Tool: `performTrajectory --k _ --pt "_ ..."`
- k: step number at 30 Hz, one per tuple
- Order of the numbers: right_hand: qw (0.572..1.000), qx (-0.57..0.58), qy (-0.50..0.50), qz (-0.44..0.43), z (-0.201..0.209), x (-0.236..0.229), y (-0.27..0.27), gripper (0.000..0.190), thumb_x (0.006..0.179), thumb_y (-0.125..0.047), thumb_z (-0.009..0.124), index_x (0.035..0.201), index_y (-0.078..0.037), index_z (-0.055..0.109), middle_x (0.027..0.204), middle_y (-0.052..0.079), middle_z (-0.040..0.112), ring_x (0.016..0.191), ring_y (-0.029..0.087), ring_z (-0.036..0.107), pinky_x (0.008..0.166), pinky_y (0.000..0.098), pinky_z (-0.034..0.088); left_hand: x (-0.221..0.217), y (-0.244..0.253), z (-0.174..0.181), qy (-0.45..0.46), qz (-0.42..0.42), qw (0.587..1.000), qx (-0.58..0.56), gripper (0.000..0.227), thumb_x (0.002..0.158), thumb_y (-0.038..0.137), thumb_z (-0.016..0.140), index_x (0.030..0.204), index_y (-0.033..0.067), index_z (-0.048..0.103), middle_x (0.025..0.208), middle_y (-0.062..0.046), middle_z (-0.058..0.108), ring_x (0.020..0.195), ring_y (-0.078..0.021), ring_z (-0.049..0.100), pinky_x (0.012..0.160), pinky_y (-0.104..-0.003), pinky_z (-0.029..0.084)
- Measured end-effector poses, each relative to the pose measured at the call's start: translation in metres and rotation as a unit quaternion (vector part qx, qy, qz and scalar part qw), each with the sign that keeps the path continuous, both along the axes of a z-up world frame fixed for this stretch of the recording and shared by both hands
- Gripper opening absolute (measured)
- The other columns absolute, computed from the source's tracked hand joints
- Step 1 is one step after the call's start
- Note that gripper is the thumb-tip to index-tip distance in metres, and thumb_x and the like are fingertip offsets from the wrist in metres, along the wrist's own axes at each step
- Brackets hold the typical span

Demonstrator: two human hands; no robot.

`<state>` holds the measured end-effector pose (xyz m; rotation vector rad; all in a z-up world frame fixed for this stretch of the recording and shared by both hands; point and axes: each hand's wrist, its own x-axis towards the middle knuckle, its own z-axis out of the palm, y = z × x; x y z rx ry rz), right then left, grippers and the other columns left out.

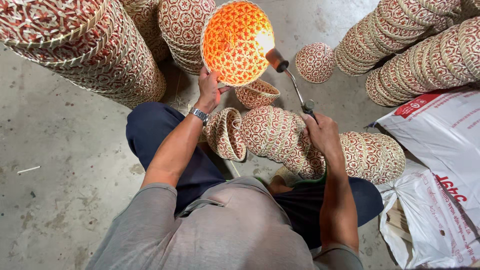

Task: The person sits on the floor and uses a handheld blowtorch to apply heat to the interior and exterior surfaces of woven baskets. They rotate the baskets to ensure even coverage and place treated items back into stacks.

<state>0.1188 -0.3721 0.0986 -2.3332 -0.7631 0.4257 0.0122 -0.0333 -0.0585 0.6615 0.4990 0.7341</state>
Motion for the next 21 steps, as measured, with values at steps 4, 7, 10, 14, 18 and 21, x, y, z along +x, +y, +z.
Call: performTrajectory --k 4,7,10,14,18,21 --pt "0.999 -0.009 -0.043 0.011 -0.014 0.003 0.018 0.048 0.103 -0.043 0.059 0.087 0.001 0.069 0.063 0.013 0.064 0.058 0.026 0.065 0.060 0.0417 0.049 0.002 -0.008 -0.003 0.034 -0.014 0.999 0.004 0.049 0.090 0.008 0.054 0.137 0.0114 0.043 0.121 -0.010 0.066 0.095 -0.0233 0.075 0.065 -0.045 0.068" --pt "0.992 0.025 -0.120 0.028 -0.029 0.007 0.039 0.041 0.103 -0.039 0.060 0.096 0.001 0.070 0.069 0.018 0.066 0.064 0.034 0.066 0.062 0.0475 0.049 0.004 -0.013 -0.007 0.037 -0.020 0.999 0.026 0.046 0.091 0.008 0.056 0.136 0.0084 0.046 0.121 -0.013 0.068 0.094 -0.0251 0.075 0.066 -0.044 0.069" --pt "0.994 -0.010 -0.103 0.043 -0.037 0.004 0.055 0.044 0.103 -0.039 0.061 0.092 0.002 0.069 0.069 0.022 0.064 0.065 0.038 0.066 0.064 0.0500 0.049 0.003 -0.015 -0.008 0.026 -0.026 0.999 0.032 0.042 0.093 0.009 0.055 0.134 0.0068 0.048 0.121 -0.014 0.068 0.094 -0.0249 0.076 0.067 -0.043 0.070" --pt "0.996 -0.005 -0.083 0.025 -0.036 -0.005 0.063 0.043 0.100 -0.039 0.063 0.093 0.003 0.069 0.068 0.023 0.065 0.064 0.038 0.066 0.064 0.0502 0.049 0.002 -0.015 -0.005 -0.002 -0.009 0.999 0.048 0.043 0.095 0.008 0.057 0.136 0.0059 0.048 0.124 -0.012 0.067 0.094 -0.0218 0.076 0.065 -0.040 0.069" --pt "0.994 -0.028 -0.089 0.059 -0.034 -0.001 0.055 0.044 0.102 -0.037 0.062 0.090 0.005 0.068 0.069 0.023 0.065 0.065 0.038 0.066 0.066 0.0501 0.049 0.001 -0.011 -0.002 0.033 0.034 0.996 0.070 0.052 0.096 0.012 0.058 0.145 0.0080 0.042 0.125 -0.014 0.067 0.092 -0.0209 0.076 0.065 -0.034 0.065" --pt "0.994 -0.053 -0.079 0.052 -0.034 -0.005 0.054 0.044 0.102 -0.037 0.062 0.091 0.005 0.068 0.069 0.023 0.064 0.064 0.038 0.066 0.065 0.0502 0.049 0.002 -0.009 0.000 0.025 0.043 0.997 0.064 0.053 0.098 0.015 0.058 0.147 0.0070 0.038 0.126 -0.016 0.066 0.094 -0.0219 0.078 0.068 -0.034 0.064"
